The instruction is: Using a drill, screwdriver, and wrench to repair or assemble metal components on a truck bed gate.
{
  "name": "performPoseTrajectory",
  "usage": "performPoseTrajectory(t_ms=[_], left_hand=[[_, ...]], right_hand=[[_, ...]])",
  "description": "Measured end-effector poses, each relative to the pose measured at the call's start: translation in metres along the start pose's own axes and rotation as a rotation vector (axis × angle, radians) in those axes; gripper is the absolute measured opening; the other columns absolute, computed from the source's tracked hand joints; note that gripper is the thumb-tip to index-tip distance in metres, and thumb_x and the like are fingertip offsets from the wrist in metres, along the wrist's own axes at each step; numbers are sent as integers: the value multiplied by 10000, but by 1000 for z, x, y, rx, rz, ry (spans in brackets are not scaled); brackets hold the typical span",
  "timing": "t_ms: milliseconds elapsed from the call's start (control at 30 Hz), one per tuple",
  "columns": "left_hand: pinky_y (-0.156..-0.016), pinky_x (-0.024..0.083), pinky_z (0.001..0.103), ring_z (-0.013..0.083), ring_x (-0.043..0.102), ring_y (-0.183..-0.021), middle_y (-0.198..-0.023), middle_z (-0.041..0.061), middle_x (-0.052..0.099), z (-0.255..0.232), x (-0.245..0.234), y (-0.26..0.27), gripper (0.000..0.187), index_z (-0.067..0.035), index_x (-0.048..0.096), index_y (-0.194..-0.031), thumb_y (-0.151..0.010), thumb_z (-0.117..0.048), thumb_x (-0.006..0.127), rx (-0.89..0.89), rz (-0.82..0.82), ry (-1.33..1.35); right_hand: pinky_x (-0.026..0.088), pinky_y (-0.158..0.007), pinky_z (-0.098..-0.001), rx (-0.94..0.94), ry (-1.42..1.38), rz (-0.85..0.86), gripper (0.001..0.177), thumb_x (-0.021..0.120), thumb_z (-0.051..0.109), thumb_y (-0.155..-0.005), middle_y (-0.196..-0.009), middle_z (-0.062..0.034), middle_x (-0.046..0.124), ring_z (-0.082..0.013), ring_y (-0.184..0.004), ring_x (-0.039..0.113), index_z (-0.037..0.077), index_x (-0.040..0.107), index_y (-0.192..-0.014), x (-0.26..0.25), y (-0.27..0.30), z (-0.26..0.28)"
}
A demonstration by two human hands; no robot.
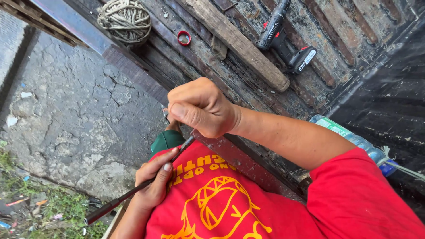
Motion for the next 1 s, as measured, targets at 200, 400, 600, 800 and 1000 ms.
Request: performPoseTrajectory(t_ms=[200,400,600,800,1000], left_hand=[[-701,543,257,131,736,-779,-938,108,798,-2,-3,4,246,-9,723,-1212,-1015,-40,580,12,89,0],[-674,544,255,130,731,-760,-921,102,797,-3,-4,5,241,-19,739,-1189,-1010,-37,580,-18,77,-5],[-549,470,240,98,639,-592,-759,71,779,13,-4,11,231,-25,772,-1146,-982,-18,610,-104,53,18],[-682,567,257,158,772,-783,-931,115,784,-8,-6,-1,233,-27,721,-1217,-1025,-5,590,183,79,13],[-556,518,259,151,700,-592,-775,90,759,-6,-12,-3,290,-25,730,-1227,-976,27,595,95,140,70]], right_hand=[[464,-648,-314,92,253,-89,312,439,150,-1138,-811,-65,542,-187,-667,545,28,547,-873,8,-5,5],[473,-876,-351,93,488,-177,200,429,102,-1061,-1064,-116,593,-199,-913,578,10,568,-1172,12,-21,14],[515,-1042,-321,232,404,-258,265,447,69,-1056,-1155,-104,614,-205,-1098,634,-5,537,-1294,13,-30,-8],[525,-948,-328,570,331,-316,310,465,62,-975,-1092,-95,638,-188,-1047,630,43,544,-1274,2,-37,-91],[519,-854,-308,840,134,-226,407,471,-9,-888,-1045,-52,655,-153,-969,615,54,610,-1266,-11,-17,-162]])
Point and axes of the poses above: each hand's wrist, its own y-axis away from the middle knuckle, its own x-axis out of the palm, z = x × y, the point moved 3 cm from there along -y, towards the middle knuckle
